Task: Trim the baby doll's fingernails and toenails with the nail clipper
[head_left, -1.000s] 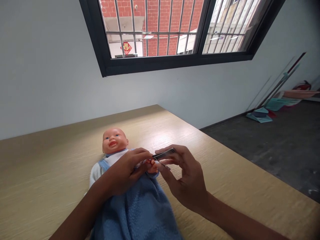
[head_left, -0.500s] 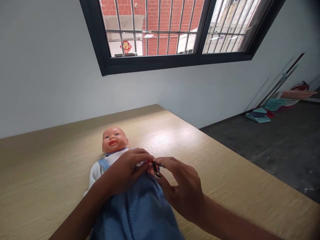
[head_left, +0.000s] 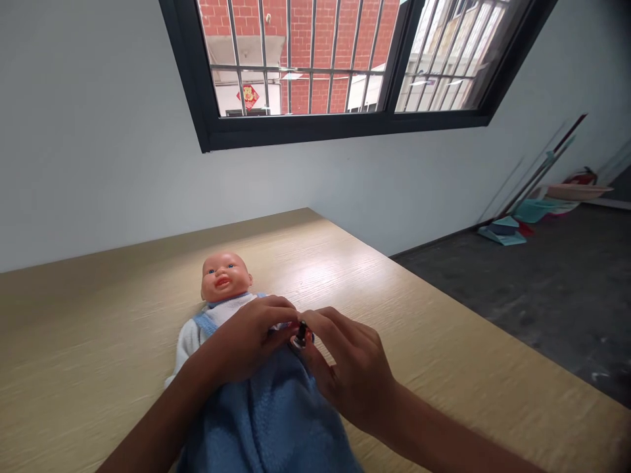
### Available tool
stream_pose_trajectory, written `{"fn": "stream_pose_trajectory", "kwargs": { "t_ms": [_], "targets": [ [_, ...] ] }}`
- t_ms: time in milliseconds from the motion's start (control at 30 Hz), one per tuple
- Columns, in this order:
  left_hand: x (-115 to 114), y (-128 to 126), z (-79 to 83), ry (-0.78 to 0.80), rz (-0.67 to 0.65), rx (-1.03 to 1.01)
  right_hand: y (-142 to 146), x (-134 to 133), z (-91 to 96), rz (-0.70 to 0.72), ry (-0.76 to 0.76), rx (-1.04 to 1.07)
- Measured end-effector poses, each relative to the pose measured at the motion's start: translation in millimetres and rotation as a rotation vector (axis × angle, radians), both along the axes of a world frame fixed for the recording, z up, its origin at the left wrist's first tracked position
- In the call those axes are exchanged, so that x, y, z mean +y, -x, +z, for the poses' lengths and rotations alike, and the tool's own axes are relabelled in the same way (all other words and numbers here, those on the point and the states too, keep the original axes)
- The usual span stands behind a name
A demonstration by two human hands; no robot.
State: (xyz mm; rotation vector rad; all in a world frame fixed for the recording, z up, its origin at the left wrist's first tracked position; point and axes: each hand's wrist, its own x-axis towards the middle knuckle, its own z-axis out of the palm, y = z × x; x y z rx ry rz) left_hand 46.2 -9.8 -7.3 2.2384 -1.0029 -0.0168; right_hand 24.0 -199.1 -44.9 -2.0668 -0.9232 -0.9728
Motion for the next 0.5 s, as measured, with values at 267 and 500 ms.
{"fn": "stream_pose_trajectory", "kwargs": {
  "t_ms": [267, 500],
  "targets": [
    [-1.2, 1.8, 1.8, -0.004, 0.091, 0.0, -3.6, -3.5, -4.6, 0.069, -0.261, -0.009],
    [-1.7, 0.7, 1.1, 0.012, 0.082, -0.003, -4.1, -2.1, -8.3, 0.115, -0.15, -0.134]
  ]
}}
